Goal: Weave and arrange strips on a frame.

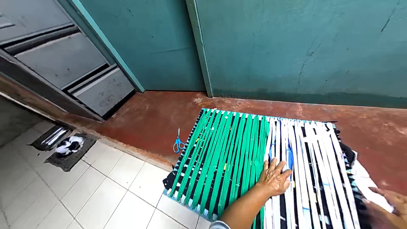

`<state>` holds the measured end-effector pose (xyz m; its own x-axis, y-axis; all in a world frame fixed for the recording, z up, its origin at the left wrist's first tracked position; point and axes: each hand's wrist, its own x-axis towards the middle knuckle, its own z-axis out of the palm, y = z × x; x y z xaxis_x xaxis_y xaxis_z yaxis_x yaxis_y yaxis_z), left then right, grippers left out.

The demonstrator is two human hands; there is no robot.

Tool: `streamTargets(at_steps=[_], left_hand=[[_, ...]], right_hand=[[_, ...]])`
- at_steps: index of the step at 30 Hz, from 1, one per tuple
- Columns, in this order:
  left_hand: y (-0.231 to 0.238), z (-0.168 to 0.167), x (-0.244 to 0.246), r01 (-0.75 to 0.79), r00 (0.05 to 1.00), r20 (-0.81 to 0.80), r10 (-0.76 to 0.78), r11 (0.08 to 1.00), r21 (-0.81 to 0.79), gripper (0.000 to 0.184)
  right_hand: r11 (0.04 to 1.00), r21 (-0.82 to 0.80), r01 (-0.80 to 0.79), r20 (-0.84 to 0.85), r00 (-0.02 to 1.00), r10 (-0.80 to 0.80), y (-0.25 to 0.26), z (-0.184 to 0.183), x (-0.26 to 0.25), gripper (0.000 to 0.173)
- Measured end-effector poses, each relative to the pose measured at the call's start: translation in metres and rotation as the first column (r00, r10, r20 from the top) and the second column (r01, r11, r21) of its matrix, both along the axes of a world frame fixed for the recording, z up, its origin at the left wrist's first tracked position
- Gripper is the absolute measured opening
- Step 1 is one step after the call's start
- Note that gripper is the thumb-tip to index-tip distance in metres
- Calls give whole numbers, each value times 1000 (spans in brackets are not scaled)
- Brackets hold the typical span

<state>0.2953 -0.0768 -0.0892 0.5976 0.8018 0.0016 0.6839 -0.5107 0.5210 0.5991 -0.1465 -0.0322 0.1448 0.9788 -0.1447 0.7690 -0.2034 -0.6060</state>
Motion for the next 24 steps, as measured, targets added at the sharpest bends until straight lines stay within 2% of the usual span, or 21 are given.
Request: streamTargets(at_steps=[6, 8, 10, 12, 14, 17, 20, 22, 24], left_hand=[[-66, 21, -47, 86, 996, 12, -85, 984, -157, 38], [-97, 26, -70, 85, 984, 158, -77, 996, -42, 29], [-123, 26, -98, -93, 956, 290, 46, 985, 149, 22], [-136, 26, -136, -382, 899, 329, 290, 886, 263, 21], [-138, 22, -188, -621, 782, 337, 525, 705, 342, 22], [-142, 20, -274, -796, 595, 327, 734, 481, 369, 27], [-157, 34, -322, -898, 422, 318, 849, 344, 275, 33], [-165, 48, -336, -923, 377, 272, 885, 334, 193, 40], [-168, 53, -343, -918, 394, 238, 888, 367, 148, 46]], right_hand=[[988, -77, 130, 35, 991, -128, -104, -3, -27, 59], [984, -74, 161, 46, 986, -158, -133, -14, -26, 62], [978, -76, 196, 41, 980, -193, -154, -25, -23, 66], [970, -95, 224, 6, 974, -224, -172, -31, -24, 67], [964, -101, 244, -43, 967, -250, -189, -40, -22, 66], [945, -56, 323, -170, 929, -328, -207, -58, -15, 67], [883, -59, 465, -369, 812, -452, -220, -78, -16, 66], [831, -152, 535, -532, 664, -525, -228, -88, -24, 64], [794, -265, 547, -673, 485, -559, -235, -88, -39, 61]])
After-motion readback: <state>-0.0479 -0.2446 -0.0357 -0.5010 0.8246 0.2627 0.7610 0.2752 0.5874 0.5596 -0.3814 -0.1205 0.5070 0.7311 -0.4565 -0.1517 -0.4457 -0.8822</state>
